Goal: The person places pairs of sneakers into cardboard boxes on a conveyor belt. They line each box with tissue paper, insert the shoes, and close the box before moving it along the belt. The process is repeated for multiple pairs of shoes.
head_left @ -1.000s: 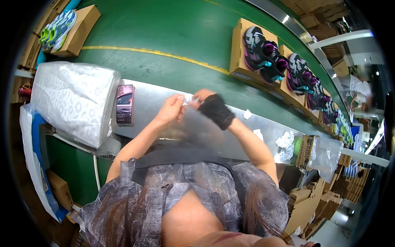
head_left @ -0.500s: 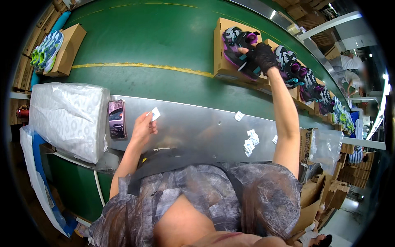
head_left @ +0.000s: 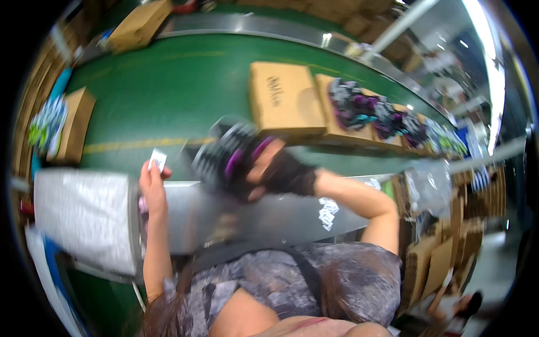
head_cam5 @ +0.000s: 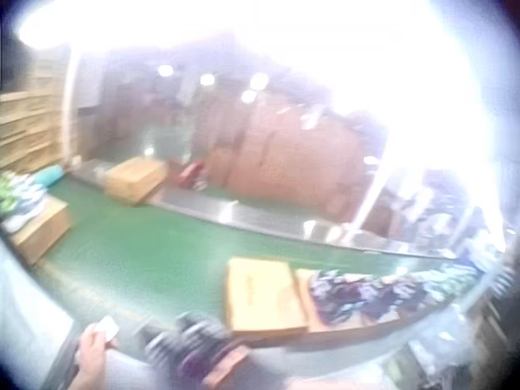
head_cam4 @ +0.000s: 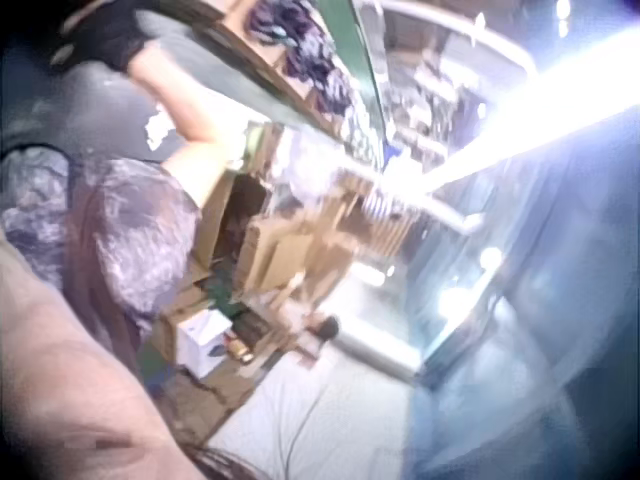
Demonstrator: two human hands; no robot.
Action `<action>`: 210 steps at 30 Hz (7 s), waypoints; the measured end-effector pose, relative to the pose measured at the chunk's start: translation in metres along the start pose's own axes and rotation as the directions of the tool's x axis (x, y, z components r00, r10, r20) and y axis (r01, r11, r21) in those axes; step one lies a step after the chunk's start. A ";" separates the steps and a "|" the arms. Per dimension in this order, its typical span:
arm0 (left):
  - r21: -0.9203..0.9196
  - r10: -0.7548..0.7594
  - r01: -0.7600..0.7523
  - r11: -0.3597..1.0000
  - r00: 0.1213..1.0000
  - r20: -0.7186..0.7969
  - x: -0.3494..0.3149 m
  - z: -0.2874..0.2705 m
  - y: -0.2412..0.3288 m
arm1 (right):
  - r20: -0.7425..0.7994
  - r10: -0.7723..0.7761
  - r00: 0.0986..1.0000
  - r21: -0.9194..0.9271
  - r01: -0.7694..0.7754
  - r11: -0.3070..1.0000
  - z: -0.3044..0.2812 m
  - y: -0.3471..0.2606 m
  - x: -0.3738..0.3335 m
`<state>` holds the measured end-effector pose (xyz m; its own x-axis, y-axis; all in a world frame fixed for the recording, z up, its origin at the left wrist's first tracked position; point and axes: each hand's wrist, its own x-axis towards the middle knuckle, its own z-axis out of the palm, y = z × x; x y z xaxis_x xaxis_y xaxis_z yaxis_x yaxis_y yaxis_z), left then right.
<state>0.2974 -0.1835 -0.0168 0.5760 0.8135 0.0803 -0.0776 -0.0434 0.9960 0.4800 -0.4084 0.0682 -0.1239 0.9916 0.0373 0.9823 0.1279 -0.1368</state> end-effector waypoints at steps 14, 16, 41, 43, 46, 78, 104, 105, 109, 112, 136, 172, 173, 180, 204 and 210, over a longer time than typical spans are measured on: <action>0.454 -0.220 -0.013 0.891 0.862 0.456 -0.033 0.060 -0.133 | -0.247 0.660 0.710 -0.109 -0.697 0.709 0.145 0.126 -0.005; 0.434 -0.246 0.025 0.901 0.853 0.460 -0.032 0.058 -0.130 | -0.395 0.676 0.622 -0.138 -0.768 0.626 0.185 0.155 -0.022; 0.588 0.509 -0.635 0.501 0.766 0.393 0.027 -0.041 -0.041 | 0.239 0.813 0.531 0.970 -0.172 -0.173 0.099 -0.028 -0.044; 0.759 0.549 -0.474 0.446 0.815 0.186 0.033 -0.105 -0.055 | 0.104 0.739 0.666 0.968 -0.237 0.078 0.082 -0.029 -0.008; 0.859 0.455 0.003 0.512 0.847 -0.275 0.023 -0.216 -0.071 | -0.047 0.545 0.837 0.699 -0.362 0.617 0.076 -0.025 0.047; 0.378 0.312 -0.228 0.897 0.933 -0.178 0.044 -0.196 0.119 | 0.335 0.325 0.885 -0.062 -0.323 0.944 0.183 0.066 0.117; 0.855 0.097 -0.517 0.047 0.854 0.511 0.124 -0.070 -0.055 | 0.102 0.455 0.885 0.197 -0.466 0.862 0.115 0.044 0.075; 0.900 0.108 -0.430 0.065 0.900 0.423 0.121 -0.078 -0.049 | 0.102 0.447 0.889 0.193 -0.459 0.868 0.117 0.040 0.078; 0.752 -0.199 0.330 0.570 0.944 -0.263 0.112 -0.109 -0.048 | 0.096 0.423 0.901 0.174 -0.433 0.884 0.124 0.025 0.085; 0.648 -0.259 0.251 0.719 0.962 -0.085 0.119 -0.126 -0.091 | 0.091 0.381 0.920 0.153 -0.391 0.907 0.127 0.010 0.092; 0.083 -0.238 0.281 0.956 0.910 -0.340 0.150 -0.090 -0.158 | -0.201 0.257 0.945 0.392 -0.163 0.905 0.055 -0.099 0.057; 0.774 -0.225 -0.633 0.017 0.752 0.620 0.153 -0.022 -0.148 | -0.184 0.727 0.662 0.367 -0.640 0.676 0.119 0.014 0.069; 0.777 -0.154 -0.626 0.068 0.763 0.628 0.151 -0.020 -0.148 | -0.385 0.757 0.528 0.368 -0.664 0.651 0.121 0.006 0.061; 0.451 -0.332 -0.211 0.867 0.430 0.839 0.085 -0.028 -0.064 | 0.465 0.833 0.298 0.882 -0.238 -0.407 0.231 -0.035 -0.030; -0.246 -0.515 0.521 0.817 0.852 0.093 0.163 -0.018 -0.152 | 0.455 0.847 0.276 0.790 0.313 -0.527 0.167 0.004 0.123; -0.356 -0.313 0.480 0.801 0.844 0.435 0.158 -0.012 -0.098 | -0.405 0.896 0.181 0.750 -0.494 0.439 0.160 -0.027 0.111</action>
<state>0.3863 -0.0436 -0.1020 0.8645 0.4484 -0.2272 -0.0754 0.5626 0.8233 0.4172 -0.2986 -0.0820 0.9147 0.2863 0.2852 0.3872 -0.4193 -0.8211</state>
